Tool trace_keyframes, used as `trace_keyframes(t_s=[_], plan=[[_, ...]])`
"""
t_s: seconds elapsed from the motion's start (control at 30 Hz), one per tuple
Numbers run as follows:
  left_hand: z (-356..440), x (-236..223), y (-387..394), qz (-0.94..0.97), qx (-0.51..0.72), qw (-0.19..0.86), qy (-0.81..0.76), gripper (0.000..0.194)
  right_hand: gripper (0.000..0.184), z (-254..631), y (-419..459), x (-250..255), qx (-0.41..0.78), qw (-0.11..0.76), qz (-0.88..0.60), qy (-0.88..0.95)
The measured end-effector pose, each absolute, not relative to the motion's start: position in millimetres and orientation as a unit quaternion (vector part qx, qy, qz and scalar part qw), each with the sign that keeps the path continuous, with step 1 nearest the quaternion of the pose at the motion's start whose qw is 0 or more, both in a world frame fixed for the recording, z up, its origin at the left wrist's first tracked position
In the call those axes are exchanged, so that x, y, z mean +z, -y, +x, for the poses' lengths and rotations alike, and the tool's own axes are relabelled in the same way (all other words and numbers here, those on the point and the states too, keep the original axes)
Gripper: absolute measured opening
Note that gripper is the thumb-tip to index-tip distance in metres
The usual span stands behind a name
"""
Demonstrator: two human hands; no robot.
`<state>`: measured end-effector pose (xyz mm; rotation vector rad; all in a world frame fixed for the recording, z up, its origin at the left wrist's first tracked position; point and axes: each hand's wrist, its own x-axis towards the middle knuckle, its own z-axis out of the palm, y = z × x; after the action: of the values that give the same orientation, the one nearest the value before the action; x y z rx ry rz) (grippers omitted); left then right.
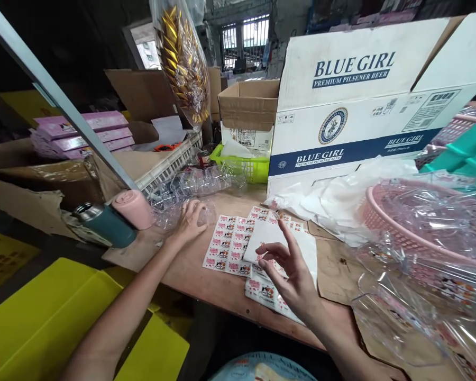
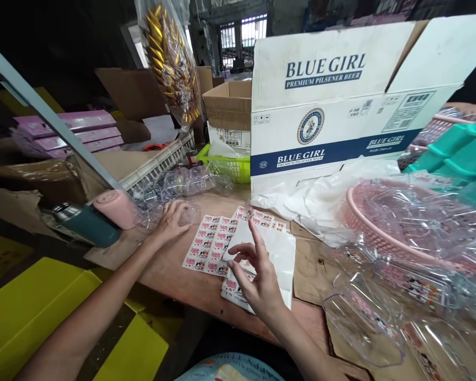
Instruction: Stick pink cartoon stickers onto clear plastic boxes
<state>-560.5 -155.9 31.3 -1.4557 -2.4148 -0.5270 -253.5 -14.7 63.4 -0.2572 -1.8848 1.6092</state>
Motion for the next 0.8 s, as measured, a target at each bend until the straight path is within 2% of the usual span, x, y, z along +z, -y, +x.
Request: trace_keyframes(t_s=[0.13,0.23,0.3,0.37,0.47,0.57,0.6,0.67,0.73,0.8], plan=[[-534,31,157,-0.555,-0.220,0.109,0.794,0.038,0.084,-290,18,45,0.505,0.333,-0.076,0.792],[-509,28,154,-0.588,-0.243,0.095,0.765,0.039,0.091,-334,21,25,0.425,0.322,-0.056,0.844],[-503,25,153,-0.597,-0.240,0.089,0.760,0.043,0.095,-360,19,17,0.424,0.291,-0.049,0.856],[-506,23,154,-0.591,-0.230,0.089,0.768,0.047,0.097,-375,13,21,0.459,0.290,-0.062,0.838],[-516,25,158,-0.563,-0.225,0.103,0.789,0.050,0.098,-372,-6,49,0.557,0.360,-0.114,0.740],[-508,30,156,-0.510,-0.307,0.093,0.798,0.054,0.107,-346,-23,83,0.709,0.365,-0.119,0.591],[-498,30,152,-0.485,-0.371,0.055,0.790,0.057,0.110,-335,-26,92,0.761,0.343,-0.112,0.539],[-468,30,142,-0.410,-0.543,-0.095,0.727,0.060,0.113,-316,-28,100,0.842,0.298,-0.115,0.435],[-434,29,131,-0.305,-0.698,-0.285,0.582,0.054,0.109,-302,-28,97,0.888,0.272,-0.143,0.343],[-406,29,121,-0.218,-0.778,-0.414,0.419,0.050,0.100,-292,-28,89,0.907,0.263,-0.173,0.282]])
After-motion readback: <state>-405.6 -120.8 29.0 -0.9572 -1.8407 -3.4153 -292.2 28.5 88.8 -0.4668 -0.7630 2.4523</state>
